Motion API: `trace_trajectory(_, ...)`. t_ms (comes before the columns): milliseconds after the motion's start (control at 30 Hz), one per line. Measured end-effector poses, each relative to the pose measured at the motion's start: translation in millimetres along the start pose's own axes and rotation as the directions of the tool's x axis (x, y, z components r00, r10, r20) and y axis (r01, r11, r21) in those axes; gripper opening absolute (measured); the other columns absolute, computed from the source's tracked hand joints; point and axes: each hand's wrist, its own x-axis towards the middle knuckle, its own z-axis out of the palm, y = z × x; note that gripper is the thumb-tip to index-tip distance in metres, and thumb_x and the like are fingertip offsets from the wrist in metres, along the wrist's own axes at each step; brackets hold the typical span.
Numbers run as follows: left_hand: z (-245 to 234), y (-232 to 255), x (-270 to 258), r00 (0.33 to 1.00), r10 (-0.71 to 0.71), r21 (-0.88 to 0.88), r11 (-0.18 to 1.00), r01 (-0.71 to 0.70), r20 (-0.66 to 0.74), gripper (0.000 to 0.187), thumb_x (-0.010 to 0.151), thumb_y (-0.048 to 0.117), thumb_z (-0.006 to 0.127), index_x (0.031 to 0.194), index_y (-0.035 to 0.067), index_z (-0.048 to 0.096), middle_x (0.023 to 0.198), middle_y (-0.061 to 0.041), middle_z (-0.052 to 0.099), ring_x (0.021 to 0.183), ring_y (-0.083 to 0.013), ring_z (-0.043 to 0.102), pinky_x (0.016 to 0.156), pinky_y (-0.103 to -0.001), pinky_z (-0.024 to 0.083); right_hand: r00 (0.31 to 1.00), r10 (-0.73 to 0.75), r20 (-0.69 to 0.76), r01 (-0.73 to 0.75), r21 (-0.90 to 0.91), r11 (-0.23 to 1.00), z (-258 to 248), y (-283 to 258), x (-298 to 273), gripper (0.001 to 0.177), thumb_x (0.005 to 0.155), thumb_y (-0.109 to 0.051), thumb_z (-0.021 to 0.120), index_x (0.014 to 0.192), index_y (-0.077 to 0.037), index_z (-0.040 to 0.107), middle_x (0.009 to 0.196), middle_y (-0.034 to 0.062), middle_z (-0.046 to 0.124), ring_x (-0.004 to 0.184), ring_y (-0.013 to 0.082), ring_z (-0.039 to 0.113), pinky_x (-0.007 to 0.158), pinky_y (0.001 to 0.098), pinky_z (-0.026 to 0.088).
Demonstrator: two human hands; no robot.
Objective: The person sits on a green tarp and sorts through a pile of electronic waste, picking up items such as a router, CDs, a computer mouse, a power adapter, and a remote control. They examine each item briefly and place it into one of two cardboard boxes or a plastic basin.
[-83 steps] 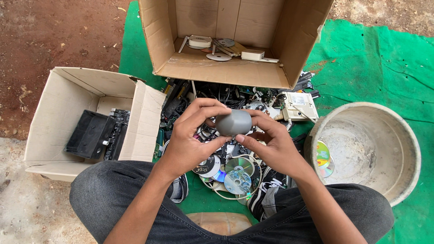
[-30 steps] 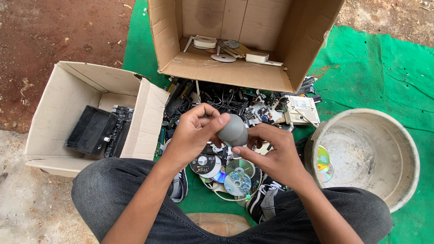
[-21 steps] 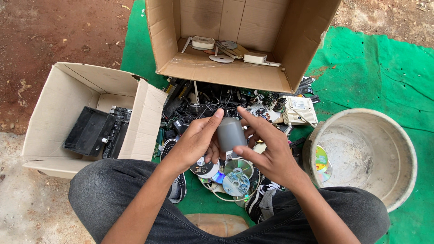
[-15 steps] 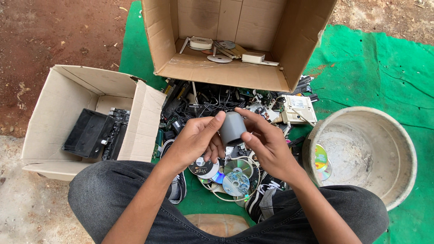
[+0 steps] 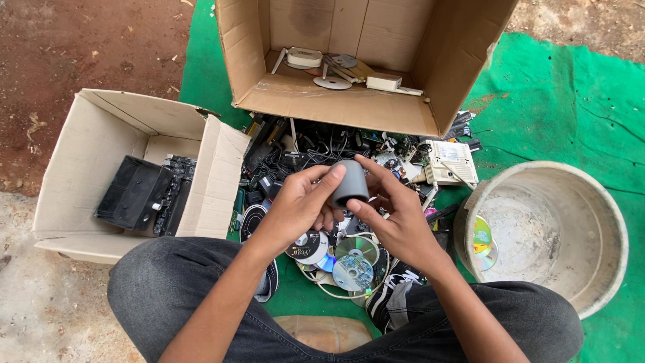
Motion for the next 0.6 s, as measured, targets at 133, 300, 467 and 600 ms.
trace_trajectory(133,2.8,-6.8,20.5,0.998,0.061,0.071,0.996,-0.059,-0.028,0.053,0.101,0.034,0.063,0.134,-0.007,0.057,0.065,-0.022,0.071,0.047,-0.0164,0.065,0.040,-0.022,0.051,0.998,0.064,0.004,-0.064,0.009,0.998,-2.1,7.8,23.8,0.067,0.093,-0.011,0.071,0.155,-0.005,0.045,0.109,0.0188,0.071,0.094,0.0230,0.065,0.074,0.0358,0.059)
trace_trajectory(300,-2.6,-13.8,54.6,0.993,0.092,0.224,0.972,-0.075,-0.069,0.076,0.100,0.039,0.063,0.148,-0.015,0.040,0.078,-0.024,0.073,0.058,-0.0183,0.069,0.050,-0.027,0.058,0.974,0.222,0.053,-0.222,0.008,0.975,-4.3,26.9,69.5,0.068,0.091,-0.006,0.065,0.156,-0.004,0.044,0.124,0.0271,0.068,0.100,0.0323,0.069,0.079,0.0449,0.063)
trace_trajectory(467,-13.8,-29.8,111.1,0.987,0.057,0.309,0.951,-0.008,-0.151,0.080,0.105,0.033,0.055,0.158,-0.016,0.019,0.101,-0.027,0.072,0.087,-0.0280,0.073,0.076,-0.039,0.060,0.947,0.315,0.060,-0.321,0.188,0.928,0.8,79.4,133.0,0.063,0.090,-0.008,0.051,0.153,-0.008,0.051,0.130,0.0179,0.062,0.096,0.0267,0.065,0.080,0.0393,0.064)
trace_trajectory(600,-20.3,-56.3,164.2,0.981,-0.001,0.378,0.923,0.075,-0.194,0.072,0.102,0.027,0.056,0.157,-0.010,0.028,0.115,-0.024,0.074,0.098,-0.0292,0.075,0.085,-0.044,0.060,0.902,0.431,-0.025,-0.371,0.467,0.803,1.8,133.6,168.7,0.066,0.084,-0.011,0.049,0.149,-0.010,0.057,0.123,0.0127,0.058,0.092,0.0208,0.063,0.079,0.0320,0.066)
